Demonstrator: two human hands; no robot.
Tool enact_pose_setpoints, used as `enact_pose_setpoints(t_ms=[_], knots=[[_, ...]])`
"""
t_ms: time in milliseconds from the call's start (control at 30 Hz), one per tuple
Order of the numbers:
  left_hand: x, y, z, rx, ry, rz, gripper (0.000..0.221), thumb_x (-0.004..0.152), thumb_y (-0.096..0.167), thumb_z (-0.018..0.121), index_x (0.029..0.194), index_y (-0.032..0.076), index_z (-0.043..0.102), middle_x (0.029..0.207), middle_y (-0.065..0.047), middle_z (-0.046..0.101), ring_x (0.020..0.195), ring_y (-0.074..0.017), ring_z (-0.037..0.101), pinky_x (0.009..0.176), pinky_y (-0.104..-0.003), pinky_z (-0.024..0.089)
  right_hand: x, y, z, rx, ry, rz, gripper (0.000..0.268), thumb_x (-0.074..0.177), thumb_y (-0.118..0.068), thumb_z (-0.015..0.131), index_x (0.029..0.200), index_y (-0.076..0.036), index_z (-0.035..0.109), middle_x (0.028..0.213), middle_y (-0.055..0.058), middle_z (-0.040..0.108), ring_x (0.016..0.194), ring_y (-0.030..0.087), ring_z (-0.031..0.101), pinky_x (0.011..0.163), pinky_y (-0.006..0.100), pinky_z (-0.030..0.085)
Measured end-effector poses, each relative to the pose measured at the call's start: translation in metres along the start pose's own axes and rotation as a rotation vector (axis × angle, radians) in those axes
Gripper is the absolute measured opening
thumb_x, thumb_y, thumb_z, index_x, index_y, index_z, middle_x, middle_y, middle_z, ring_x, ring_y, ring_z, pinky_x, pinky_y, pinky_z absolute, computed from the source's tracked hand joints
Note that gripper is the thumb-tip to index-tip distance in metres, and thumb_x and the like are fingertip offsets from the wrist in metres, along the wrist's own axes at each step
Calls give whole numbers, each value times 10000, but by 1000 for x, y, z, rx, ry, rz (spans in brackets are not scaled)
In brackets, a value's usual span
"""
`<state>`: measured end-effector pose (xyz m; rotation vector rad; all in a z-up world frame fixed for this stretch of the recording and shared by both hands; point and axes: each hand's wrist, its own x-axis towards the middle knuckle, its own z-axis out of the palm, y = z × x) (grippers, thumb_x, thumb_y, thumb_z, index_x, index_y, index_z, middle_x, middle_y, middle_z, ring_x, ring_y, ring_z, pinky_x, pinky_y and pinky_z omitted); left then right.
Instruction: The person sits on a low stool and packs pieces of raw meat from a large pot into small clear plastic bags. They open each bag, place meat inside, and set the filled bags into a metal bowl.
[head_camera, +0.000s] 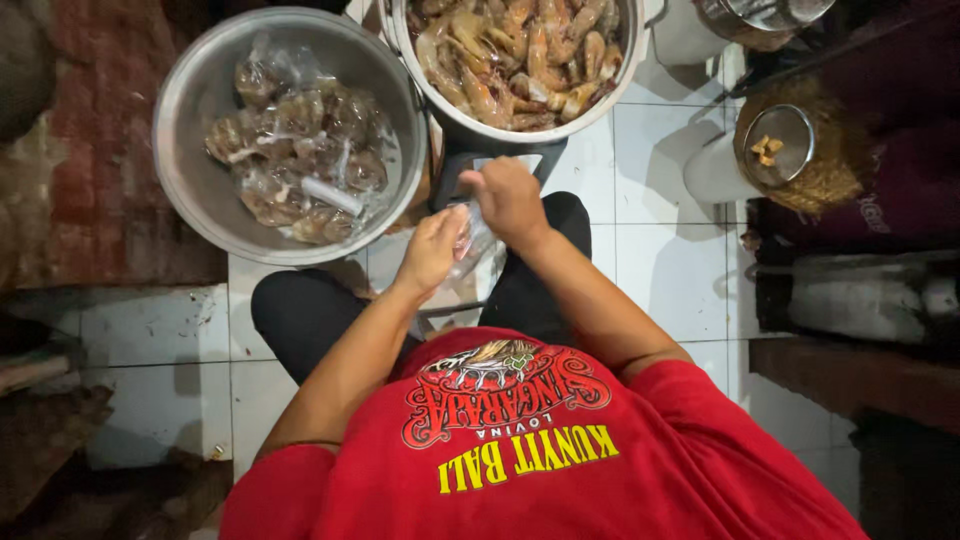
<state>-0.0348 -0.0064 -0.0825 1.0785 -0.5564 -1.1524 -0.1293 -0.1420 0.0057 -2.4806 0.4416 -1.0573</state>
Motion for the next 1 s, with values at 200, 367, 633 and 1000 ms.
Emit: enact_pose_setpoints(t_ms=[200,367,633,1000], knots=[[-3,72,-23,366,-200,43,201,1033,171,635,1168,25,666,1047,-20,730,995,-85,673,881,-265,535,-1,8,-13,119,-192,-150,354,927,-186,792,754,-59,511,722,123,493,712,359,522,664,464,401],[-12,111,-11,469,-240,-48,289,905,86,737,1185,36,687,992,-24,755,930,-97,710,854,-270,571,2,1,-17,99,-251,-195,324,895,-204,792,761,-61,535,751,121,512,739,346,532,683,452,413],[-14,101,-6,341,-252,-23,333,890,51,765,1207,27,668,1028,-12,711,959,-92,677,883,-258,557,7,5,-21,111,-302,-232,294,875,-211,783,761,-72,550,787,115,531,782,343,543,720,451,425],[-7,96,-5,41,95,153,303,899,-26,814,1151,2,647,981,-41,716,901,-116,702,806,-261,590,8,-23,-41,244,101,187,174,1029,-77,704,1136,6,596,990,122,592,918,235,598,848,350,517]])
